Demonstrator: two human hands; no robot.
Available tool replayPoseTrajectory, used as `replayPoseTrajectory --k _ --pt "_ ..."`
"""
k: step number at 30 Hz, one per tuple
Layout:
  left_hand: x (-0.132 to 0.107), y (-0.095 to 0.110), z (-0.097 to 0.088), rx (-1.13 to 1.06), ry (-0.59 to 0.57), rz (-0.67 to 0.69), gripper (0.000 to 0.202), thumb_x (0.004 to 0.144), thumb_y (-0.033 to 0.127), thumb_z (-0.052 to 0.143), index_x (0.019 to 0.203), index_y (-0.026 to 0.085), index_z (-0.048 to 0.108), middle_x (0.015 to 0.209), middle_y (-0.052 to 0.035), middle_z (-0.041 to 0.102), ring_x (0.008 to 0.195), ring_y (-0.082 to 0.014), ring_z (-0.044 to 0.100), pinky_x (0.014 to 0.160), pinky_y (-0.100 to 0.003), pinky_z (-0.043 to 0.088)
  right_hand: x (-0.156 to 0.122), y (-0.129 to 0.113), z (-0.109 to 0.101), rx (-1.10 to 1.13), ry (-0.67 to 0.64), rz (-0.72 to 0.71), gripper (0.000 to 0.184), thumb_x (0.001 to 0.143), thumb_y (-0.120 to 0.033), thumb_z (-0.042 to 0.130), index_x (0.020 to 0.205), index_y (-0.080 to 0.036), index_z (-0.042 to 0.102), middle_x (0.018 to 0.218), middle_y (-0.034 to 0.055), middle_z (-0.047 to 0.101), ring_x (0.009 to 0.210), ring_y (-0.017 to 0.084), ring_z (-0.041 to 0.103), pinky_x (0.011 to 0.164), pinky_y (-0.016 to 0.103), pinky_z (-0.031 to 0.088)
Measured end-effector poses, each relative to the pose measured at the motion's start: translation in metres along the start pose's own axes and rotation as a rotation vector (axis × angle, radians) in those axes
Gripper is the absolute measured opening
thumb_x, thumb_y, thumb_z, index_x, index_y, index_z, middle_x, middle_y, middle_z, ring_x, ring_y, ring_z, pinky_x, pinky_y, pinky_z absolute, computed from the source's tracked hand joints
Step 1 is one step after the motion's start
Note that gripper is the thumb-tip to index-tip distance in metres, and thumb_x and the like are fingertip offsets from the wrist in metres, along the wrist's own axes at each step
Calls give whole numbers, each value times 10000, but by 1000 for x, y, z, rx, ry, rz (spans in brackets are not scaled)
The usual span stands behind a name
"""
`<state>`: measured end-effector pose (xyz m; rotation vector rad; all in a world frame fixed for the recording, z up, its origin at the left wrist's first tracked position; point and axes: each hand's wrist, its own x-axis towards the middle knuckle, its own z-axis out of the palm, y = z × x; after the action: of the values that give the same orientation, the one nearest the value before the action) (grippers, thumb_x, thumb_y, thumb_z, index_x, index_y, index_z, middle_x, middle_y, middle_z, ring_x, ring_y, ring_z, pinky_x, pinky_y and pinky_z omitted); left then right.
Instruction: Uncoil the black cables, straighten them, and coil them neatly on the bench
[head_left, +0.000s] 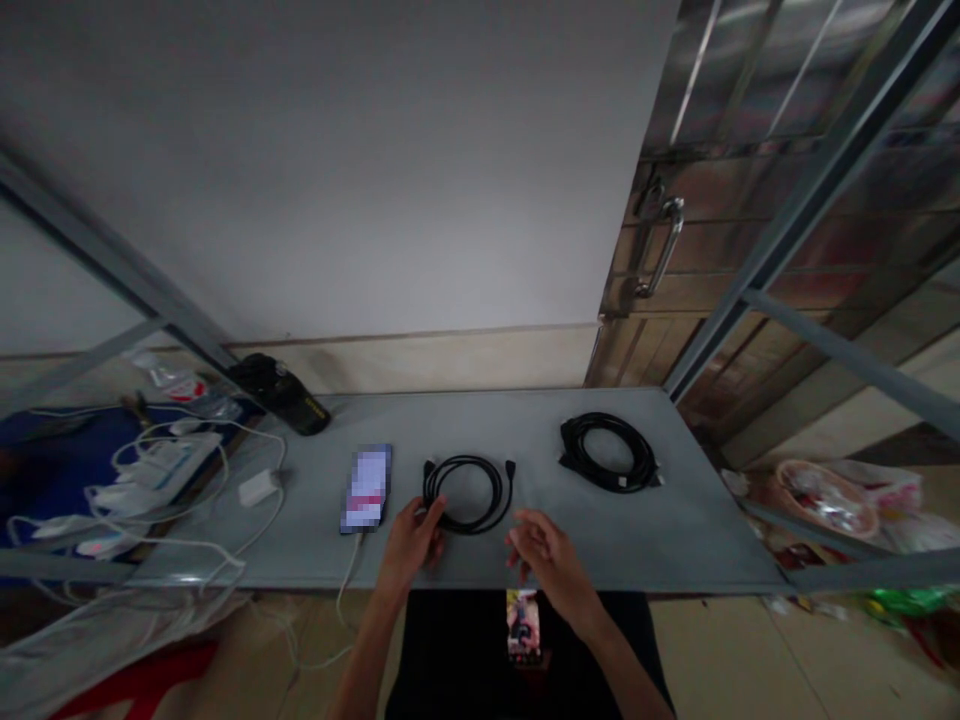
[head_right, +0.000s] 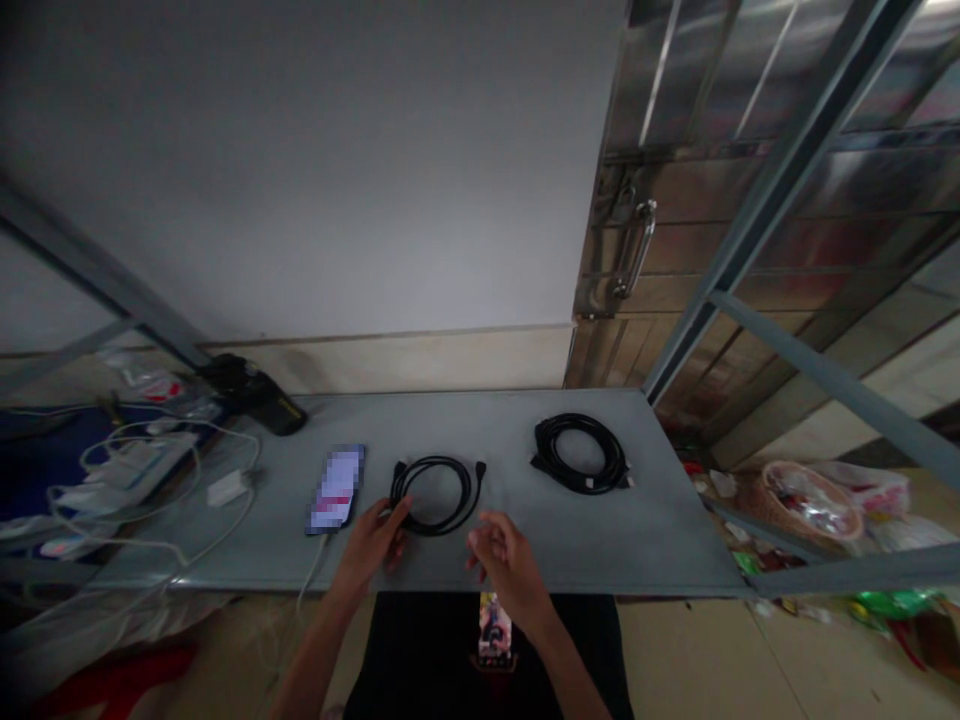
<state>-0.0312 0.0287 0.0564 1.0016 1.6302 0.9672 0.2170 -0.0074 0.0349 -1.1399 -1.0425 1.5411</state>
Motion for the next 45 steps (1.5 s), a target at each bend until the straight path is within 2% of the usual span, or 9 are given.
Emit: replayPoseTrajectory --k 5,11,19,24,29,33,36,41,45 --pt "12 -5 -7 23 4 131 716 797 877 807 1025 214 665 731 -32 710 621 -244 707 473 -313 525 -31 14 -34 -173 93 -80 617 1007 -790 714 1157 -192 749 928 74 767 852 222 768 765 314 621" --pt "1 -24 -1 28 132 195 942 876 872 764 1491 177 605 822 9 693 523 -177 562 462 -310 467 -60 20 -94 -369 339 -135 566 1034 -756 680 1064 -201 784 884 87 774 818 228 768 801 308 644" --pt "-12 -29 13 118 201 357 607 1043 713 681 1362 197 674 907 -40 724 742 -225 686 679 -329 554 -43 11 -153 -484 530 -169 616 984 -799 705 1069 -195 787 860 94 786 785 248 767 783 339 659" --pt "-15 -37 21 302 200 440 428 1109 558 644 1352 211 707 915 -56 771 749 -241 730 755 -363 583 -24 12 -156 -567 601 -169 675 969 -847 666 1074 -191 785 793 79 776 712 243 753 676 327 606" --pt "-12 -47 23 461 241 651 291 1128 431 642 1332 241 724 1125 -121 801 1027 -295 803 949 -432 644 -22 21 -149 -703 611 -228 640 1007 -822 613 1053 -211 799 829 93 811 718 253 772 718 354 601" --pt "-3 -48 21 641 287 860 493 1140 352 627 1616 235 573 1536 -186 695 1453 -356 666 1207 -566 575 -24 26 -146 -762 613 -255 613 1040 -790 584 1043 -217 800 822 91 814 710 256 781 730 359 598" --pt "5 -49 21 782 229 912 650 1160 307 576 1778 259 381 1711 -177 586 1617 -368 535 1280 -609 517 -22 27 -146 -767 625 -277 613 1048 -786 578 1042 -215 802 851 103 828 729 262 796 740 359 607" --pt "10 -57 21 786 258 908 470 1165 300 563 1631 251 606 1472 -153 733 1414 -359 676 1193 -590 574 -21 28 -143 -751 630 -288 604 1051 -773 585 1042 -209 799 855 105 831 733 263 792 743 361 606" --pt "10 -59 20 738 278 883 371 1165 331 572 1498 265 721 1383 -137 740 1276 -342 692 1152 -583 586 -19 24 -143 -780 610 -329 520 1099 -681 581 1112 -204 786 958 111 837 798 242 779 759 348 599"
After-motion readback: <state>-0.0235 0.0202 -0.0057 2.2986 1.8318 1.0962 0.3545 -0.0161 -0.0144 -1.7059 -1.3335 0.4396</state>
